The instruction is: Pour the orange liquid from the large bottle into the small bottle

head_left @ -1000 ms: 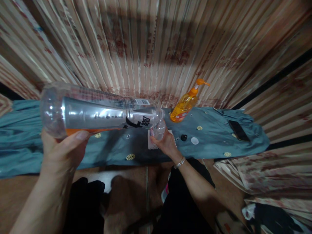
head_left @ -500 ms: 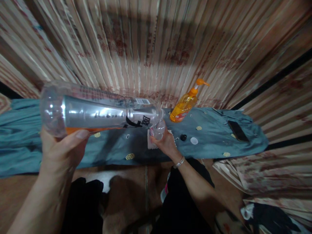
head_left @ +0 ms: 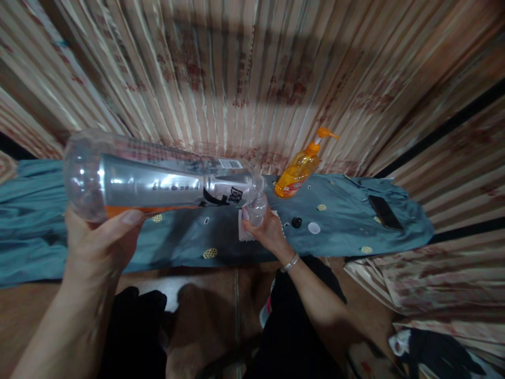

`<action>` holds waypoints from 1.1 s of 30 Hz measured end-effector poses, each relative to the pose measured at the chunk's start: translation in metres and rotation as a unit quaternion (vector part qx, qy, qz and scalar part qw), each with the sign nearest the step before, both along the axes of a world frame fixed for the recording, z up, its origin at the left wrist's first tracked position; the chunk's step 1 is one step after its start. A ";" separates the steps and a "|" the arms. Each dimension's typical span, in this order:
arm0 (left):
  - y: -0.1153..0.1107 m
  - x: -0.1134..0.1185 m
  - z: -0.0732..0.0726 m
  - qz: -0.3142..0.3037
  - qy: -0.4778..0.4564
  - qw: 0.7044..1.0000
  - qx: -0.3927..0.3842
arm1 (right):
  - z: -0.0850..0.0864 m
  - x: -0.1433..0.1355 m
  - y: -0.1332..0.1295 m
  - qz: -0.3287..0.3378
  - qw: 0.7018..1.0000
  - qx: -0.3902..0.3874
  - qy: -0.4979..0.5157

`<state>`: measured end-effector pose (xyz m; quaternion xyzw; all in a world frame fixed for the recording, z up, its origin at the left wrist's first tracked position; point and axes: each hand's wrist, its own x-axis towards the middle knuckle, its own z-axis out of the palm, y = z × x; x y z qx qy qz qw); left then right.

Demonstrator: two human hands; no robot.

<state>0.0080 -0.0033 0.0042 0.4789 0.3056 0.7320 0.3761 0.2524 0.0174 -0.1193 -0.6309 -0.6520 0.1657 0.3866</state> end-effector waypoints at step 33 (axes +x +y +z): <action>0.004 0.001 0.002 -0.007 -0.008 1.000 0.002 | 0.003 -0.001 -0.001 -0.009 1.000 -0.015 0.003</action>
